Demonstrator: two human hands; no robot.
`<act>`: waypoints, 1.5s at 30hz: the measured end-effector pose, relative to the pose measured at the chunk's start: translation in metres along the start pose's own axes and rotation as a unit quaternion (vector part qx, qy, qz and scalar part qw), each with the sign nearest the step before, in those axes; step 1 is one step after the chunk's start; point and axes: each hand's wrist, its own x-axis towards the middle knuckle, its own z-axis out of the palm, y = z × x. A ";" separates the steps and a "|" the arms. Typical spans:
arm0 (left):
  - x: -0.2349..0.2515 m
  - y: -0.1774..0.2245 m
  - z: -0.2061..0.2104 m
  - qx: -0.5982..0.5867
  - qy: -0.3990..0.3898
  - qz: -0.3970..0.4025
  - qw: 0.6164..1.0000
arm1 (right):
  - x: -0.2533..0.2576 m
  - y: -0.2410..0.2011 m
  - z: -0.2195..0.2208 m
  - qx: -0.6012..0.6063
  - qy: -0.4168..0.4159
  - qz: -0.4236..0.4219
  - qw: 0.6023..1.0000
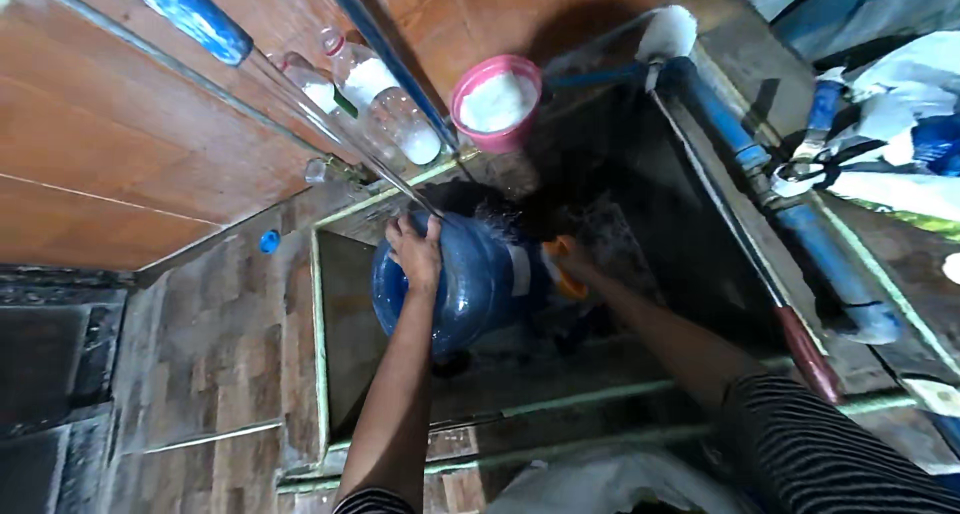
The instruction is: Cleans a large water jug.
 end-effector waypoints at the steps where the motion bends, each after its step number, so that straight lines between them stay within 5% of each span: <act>1: -0.005 0.004 0.001 -0.003 -0.008 0.016 1.000 | -0.001 0.012 -0.011 -0.024 -0.008 0.039 0.999; 5: -0.014 0.021 0.011 -0.017 -0.008 0.072 0.997 | -0.005 0.053 -0.039 -0.079 0.003 0.135 0.988; 10: -0.016 0.029 0.017 -0.028 -0.001 0.086 0.996 | -0.005 0.059 -0.059 -0.294 -0.072 0.112 0.947; 17: -0.057 0.034 0.028 -0.025 -0.091 0.265 0.960 | -0.019 -0.065 -0.062 0.016 -0.028 -0.122 0.992; 20: -0.064 0.028 0.029 0.064 -0.016 0.175 0.982 | -0.036 -0.113 -0.034 0.057 -0.041 -0.244 0.967; 22: -0.071 0.032 0.034 0.120 -0.019 0.142 0.982 | -0.043 -0.139 -0.006 0.024 -0.017 -0.355 0.934; 24: -0.085 0.029 0.038 0.107 -0.028 0.223 0.969 | -0.048 -0.172 0.011 -0.121 -0.013 -0.414 0.902; 27: -0.103 0.013 0.039 0.092 -0.053 0.388 0.915 | -0.047 -0.212 0.024 -0.337 -0.094 -0.346 0.870; 29: -0.104 -0.001 0.031 0.086 -0.036 0.414 0.905 | -0.036 -0.222 0.025 -0.375 -0.137 -0.278 0.873; 34: -0.066 -0.038 -0.006 0.124 0.031 -0.005 0.992 | -0.032 -0.198 0.014 -0.223 -0.194 -0.271 0.916; 37: -0.046 -0.039 -0.011 0.107 0.010 -0.107 0.988 | -0.040 -0.159 0.026 -0.056 -0.219 -0.298 0.928; 41: -0.046 -0.023 -0.002 0.026 0.025 0.012 0.999 | -0.030 -0.134 0.027 0.098 -0.164 -0.192 0.963; 45: -0.028 -0.009 0.002 -0.082 -0.013 0.136 0.987 | 0.029 -0.087 0.033 0.105 -0.119 -0.150 0.976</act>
